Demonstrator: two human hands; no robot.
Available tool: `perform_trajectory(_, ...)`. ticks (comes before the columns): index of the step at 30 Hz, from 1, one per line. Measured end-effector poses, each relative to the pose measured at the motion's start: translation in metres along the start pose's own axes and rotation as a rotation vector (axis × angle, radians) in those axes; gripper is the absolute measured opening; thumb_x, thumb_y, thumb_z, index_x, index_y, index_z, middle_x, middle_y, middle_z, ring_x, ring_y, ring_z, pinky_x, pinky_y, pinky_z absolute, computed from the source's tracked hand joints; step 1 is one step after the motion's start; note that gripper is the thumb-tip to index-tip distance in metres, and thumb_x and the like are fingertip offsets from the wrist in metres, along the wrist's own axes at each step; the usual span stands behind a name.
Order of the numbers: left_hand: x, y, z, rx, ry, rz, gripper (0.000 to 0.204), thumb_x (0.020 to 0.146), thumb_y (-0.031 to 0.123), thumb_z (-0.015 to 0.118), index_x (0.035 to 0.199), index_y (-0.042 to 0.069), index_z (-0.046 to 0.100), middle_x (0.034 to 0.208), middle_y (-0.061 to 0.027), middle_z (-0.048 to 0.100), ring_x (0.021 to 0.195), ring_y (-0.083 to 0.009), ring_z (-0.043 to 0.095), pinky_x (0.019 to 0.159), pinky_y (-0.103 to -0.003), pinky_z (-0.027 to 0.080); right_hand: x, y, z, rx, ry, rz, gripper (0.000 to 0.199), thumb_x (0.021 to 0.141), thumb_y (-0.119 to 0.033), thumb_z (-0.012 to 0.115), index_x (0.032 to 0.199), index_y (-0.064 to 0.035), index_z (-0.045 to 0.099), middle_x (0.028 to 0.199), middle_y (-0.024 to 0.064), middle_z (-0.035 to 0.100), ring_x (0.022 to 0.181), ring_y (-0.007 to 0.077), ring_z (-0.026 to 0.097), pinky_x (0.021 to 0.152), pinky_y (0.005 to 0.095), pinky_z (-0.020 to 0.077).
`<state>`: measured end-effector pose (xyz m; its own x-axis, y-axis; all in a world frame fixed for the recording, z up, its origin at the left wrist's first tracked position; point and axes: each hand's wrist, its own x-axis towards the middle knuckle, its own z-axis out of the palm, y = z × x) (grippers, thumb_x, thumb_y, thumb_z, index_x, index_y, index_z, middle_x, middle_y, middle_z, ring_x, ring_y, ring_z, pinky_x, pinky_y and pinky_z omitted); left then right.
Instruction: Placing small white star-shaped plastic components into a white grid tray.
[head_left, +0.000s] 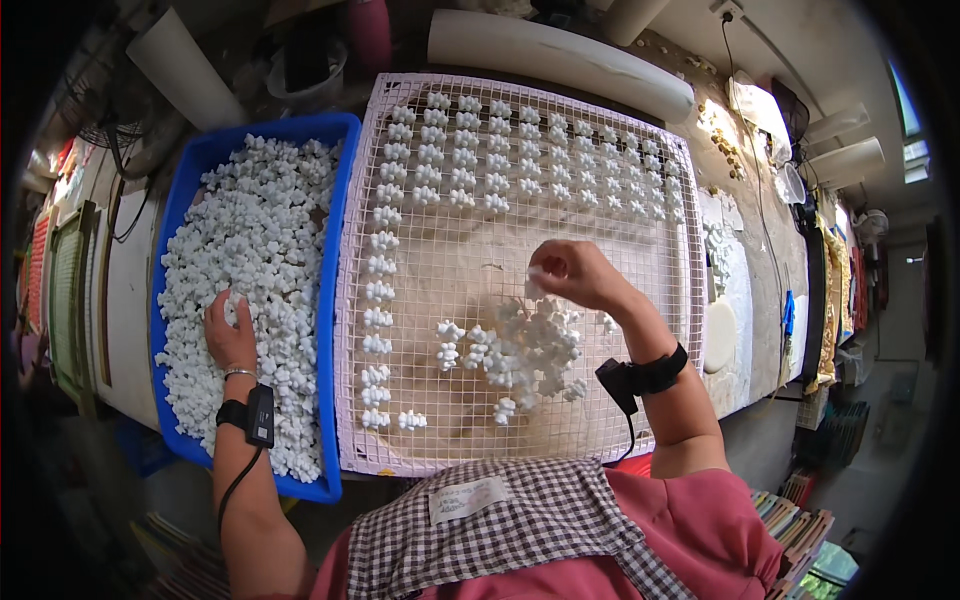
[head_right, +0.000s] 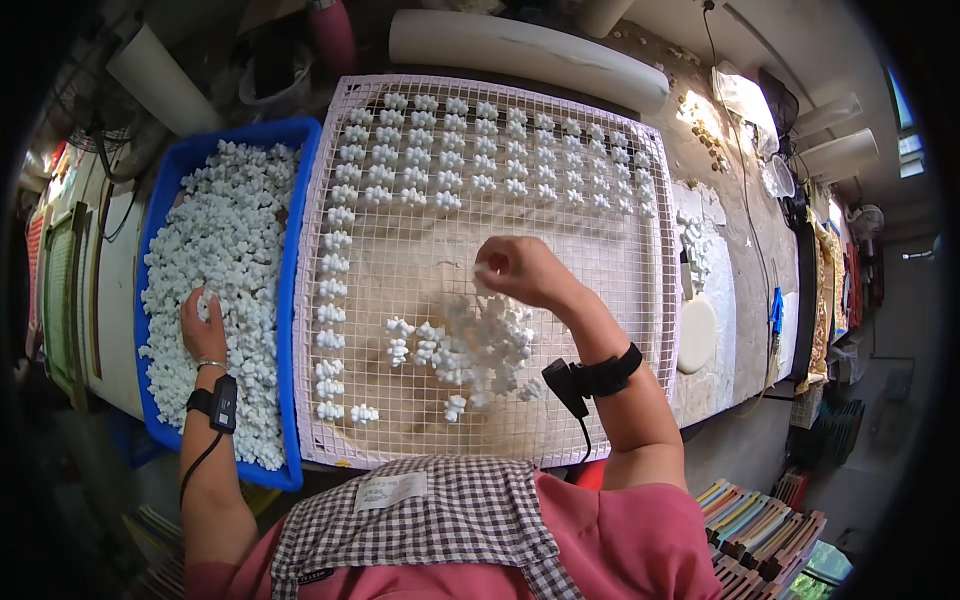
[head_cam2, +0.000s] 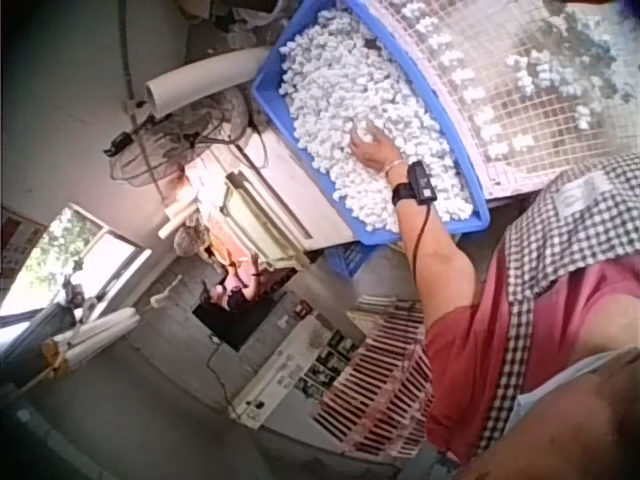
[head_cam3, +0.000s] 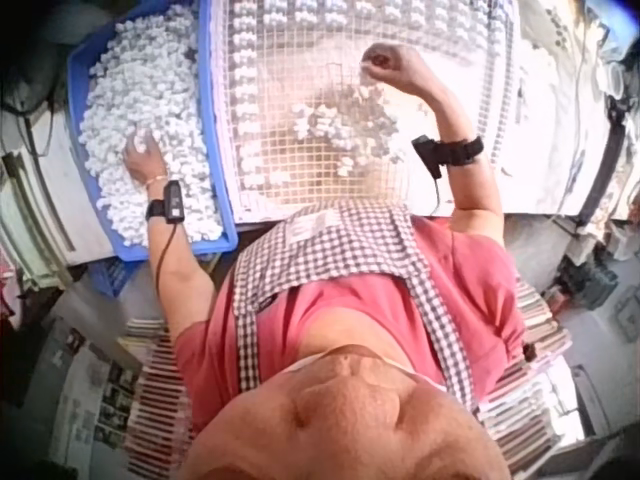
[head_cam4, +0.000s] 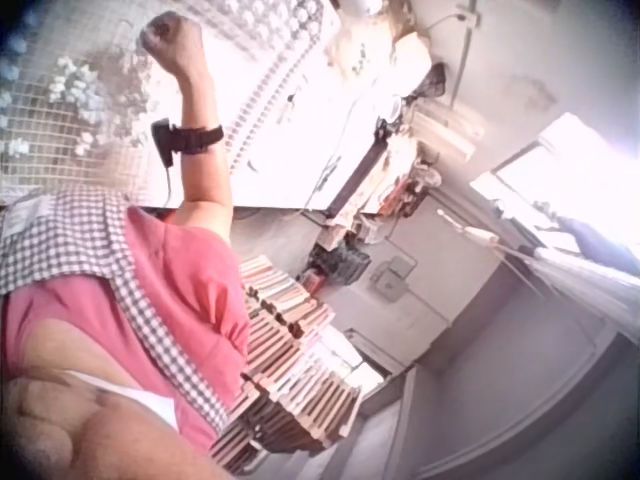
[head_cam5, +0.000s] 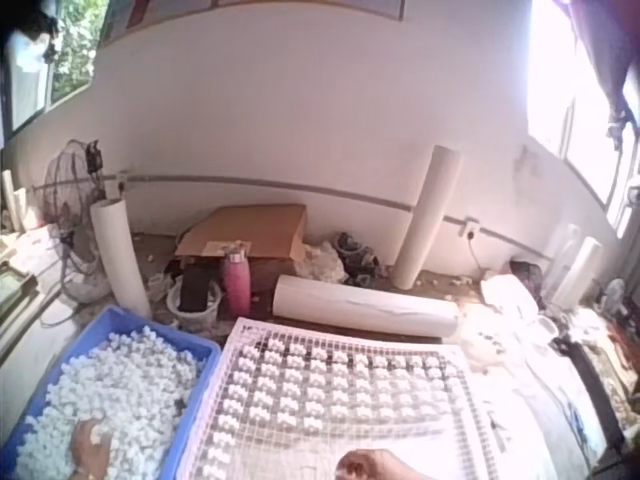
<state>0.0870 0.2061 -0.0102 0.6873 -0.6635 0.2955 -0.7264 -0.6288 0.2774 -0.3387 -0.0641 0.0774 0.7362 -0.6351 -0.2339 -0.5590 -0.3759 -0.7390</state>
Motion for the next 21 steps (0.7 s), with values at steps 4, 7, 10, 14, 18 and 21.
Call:
perform_trajectory(4,-0.005,-0.004,0.006,0.011,0.074,0.053,0.033,0.089,0.032,0.055,0.114,0.011,0.055,0.111,-0.0121,0.056,0.101,-0.0322,0.054,0.082,-0.042,0.046,0.012,0.031,-0.007,-0.223,0.243,0.021,0.020,0.078,-0.020,0.063,0.087,-0.0024,0.065,0.079,0.0130,0.063,0.072,0.0255,0.062,0.066,0.0336,0.0498)
perform_trajectory(7,-0.006,-0.005,0.007,-0.003,0.076,0.041,0.035,0.090,0.033,0.054,0.116,0.011,0.054,0.113,-0.0130,0.056,0.103,-0.0332,0.053,0.084,-0.043,0.045,0.012,0.048,-0.007,-0.278,0.280,0.086,0.020,0.081,-0.019,0.064,0.092,-0.0023,0.064,0.078,0.0109,0.061,0.069,0.0210,0.061,0.064,0.0316,0.0486)
perform_trajectory(10,-0.004,-0.007,0.008,-0.028,0.066,0.009,0.035,0.090,0.033,0.052,0.117,0.010,0.053,0.114,-0.0140,0.056,0.104,-0.0341,0.053,0.085,-0.043,0.043,0.008,0.063,-0.009,-0.185,0.318,0.190,0.022,0.080,-0.027,0.063,0.081,-0.0051,0.067,0.080,0.0140,0.062,0.072,0.0279,0.061,0.063,0.0371,0.0464)
perform_trajectory(14,-0.004,-0.011,0.008,-0.049,0.060,0.000,0.036,0.091,0.033,0.050,0.118,0.009,0.053,0.114,-0.0154,0.056,0.104,-0.0345,0.053,0.086,-0.043,0.043,0.007,0.049,-0.011,-0.230,0.254,0.467,0.025,0.081,-0.030,0.063,0.080,-0.0045,0.065,0.077,0.0139,0.060,0.070,0.0282,0.059,0.063,0.0370,0.0463)
perform_trajectory(18,-0.005,-0.012,0.009,-0.035,0.057,-0.002,0.036,0.091,0.031,0.050,0.118,0.006,0.052,0.115,-0.0156,0.056,0.106,-0.0340,0.052,0.088,-0.042,0.043,0.002,0.059,-0.008,-0.312,0.446,0.259,0.025,0.080,-0.028,0.066,0.083,-0.0046,0.060,0.076,0.0096,0.058,0.069,0.0261,0.058,0.062,0.0349,0.0469)
perform_trajectory(21,-0.004,-0.007,0.007,-0.050,0.046,-0.011,0.035,0.092,0.030,0.049,0.118,0.006,0.052,0.116,-0.0155,0.056,0.106,-0.0337,0.053,0.087,-0.042,0.043,0.000,0.065,-0.004,-0.215,0.463,-0.053,0.023,0.078,-0.023,0.070,0.085,-0.0048,0.057,0.078,0.0078,0.059,0.069,0.0229,0.058,0.062,0.0335,0.0475)
